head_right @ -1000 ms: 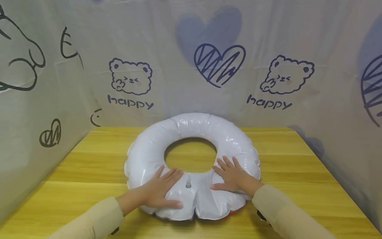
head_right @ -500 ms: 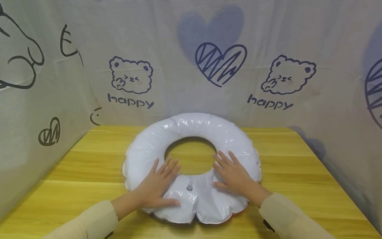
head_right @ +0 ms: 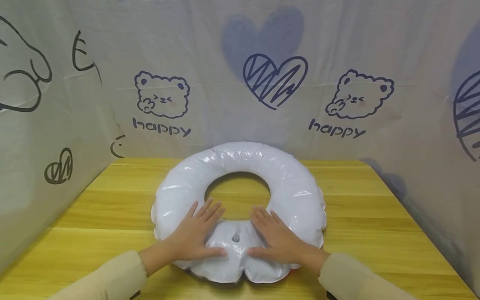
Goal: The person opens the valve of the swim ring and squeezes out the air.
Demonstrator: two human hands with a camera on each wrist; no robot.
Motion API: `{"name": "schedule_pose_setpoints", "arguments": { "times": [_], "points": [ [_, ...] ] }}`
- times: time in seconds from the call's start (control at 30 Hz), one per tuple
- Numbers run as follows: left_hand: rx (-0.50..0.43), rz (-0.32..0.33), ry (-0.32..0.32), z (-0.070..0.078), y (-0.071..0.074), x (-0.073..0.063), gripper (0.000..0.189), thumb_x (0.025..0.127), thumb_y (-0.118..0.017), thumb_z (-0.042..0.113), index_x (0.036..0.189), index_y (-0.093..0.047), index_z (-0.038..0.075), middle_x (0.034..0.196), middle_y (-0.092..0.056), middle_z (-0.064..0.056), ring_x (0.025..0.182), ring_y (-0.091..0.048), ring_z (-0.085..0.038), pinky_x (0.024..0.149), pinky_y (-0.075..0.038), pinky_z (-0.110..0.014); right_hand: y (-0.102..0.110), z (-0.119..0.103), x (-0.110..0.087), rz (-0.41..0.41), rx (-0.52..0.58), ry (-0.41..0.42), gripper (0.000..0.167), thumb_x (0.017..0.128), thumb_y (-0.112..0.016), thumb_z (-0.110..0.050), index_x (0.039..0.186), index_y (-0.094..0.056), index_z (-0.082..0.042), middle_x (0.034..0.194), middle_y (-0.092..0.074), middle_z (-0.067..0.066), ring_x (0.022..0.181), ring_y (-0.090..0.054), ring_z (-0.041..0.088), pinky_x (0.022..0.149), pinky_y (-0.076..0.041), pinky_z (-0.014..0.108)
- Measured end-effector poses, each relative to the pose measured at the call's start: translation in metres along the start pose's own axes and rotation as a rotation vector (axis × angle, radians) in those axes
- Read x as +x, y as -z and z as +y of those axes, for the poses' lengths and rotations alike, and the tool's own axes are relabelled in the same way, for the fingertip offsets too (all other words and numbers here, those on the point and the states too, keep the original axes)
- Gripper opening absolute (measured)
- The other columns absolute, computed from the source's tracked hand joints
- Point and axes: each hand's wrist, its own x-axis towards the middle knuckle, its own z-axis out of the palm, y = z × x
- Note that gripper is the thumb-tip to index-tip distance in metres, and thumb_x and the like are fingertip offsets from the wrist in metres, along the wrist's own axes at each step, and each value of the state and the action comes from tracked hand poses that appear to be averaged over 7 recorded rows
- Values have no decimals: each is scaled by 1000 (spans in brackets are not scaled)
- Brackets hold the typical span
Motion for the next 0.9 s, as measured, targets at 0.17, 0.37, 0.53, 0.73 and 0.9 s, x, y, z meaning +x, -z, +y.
{"name": "schedule_pose_setpoints", "arguments": {
  "times": [0.17,0.37,0.53,0.73,0.9],
  "points": [
    [-105,-99,44,2,-5,-1,111,70,-31,88,147,-24,7,152,-23,-19,140,-16,-43,104,-14,-69,-8,-3,3,-34,7,-57,91,83,-51,-62,147,-20,-4,154,-12,19,141,-9,44,106,-4,67],
    [-118,-152,66,3,-15,-4,113,69,-30,89,148,-21,10,153,-18,-20,139,-15,-47,100,-10,-75,-13,-4,6,-98,1,-119,92,82,-54,-61,149,-17,-10,156,-7,18,140,-2,47,103,4,71],
    [-79,-189,87,5,-21,-3,106,71,-46,79,149,-20,12,155,-14,-17,140,-13,-46,100,-7,-75,-15,-4,8,-134,9,-140,92,82,-54,-62,149,-15,-12,156,-6,17,140,1,47,101,5,72],
    [-11,-204,87,6,-26,-3,107,71,-44,81,149,-19,13,155,-14,-16,140,-13,-46,99,-5,-75,-15,-5,9,-165,-2,-149,90,82,-52,-63,149,-18,-12,156,-8,17,140,1,49,100,5,73],
    [44,-229,82,7,-27,-3,106,72,-41,82,149,-18,13,155,-12,-17,140,-12,-45,100,-5,-75,-15,-7,11,-183,-8,-156,90,83,-50,-65,149,-19,-12,156,-9,17,140,2,49,101,8,72]
  ]
}}
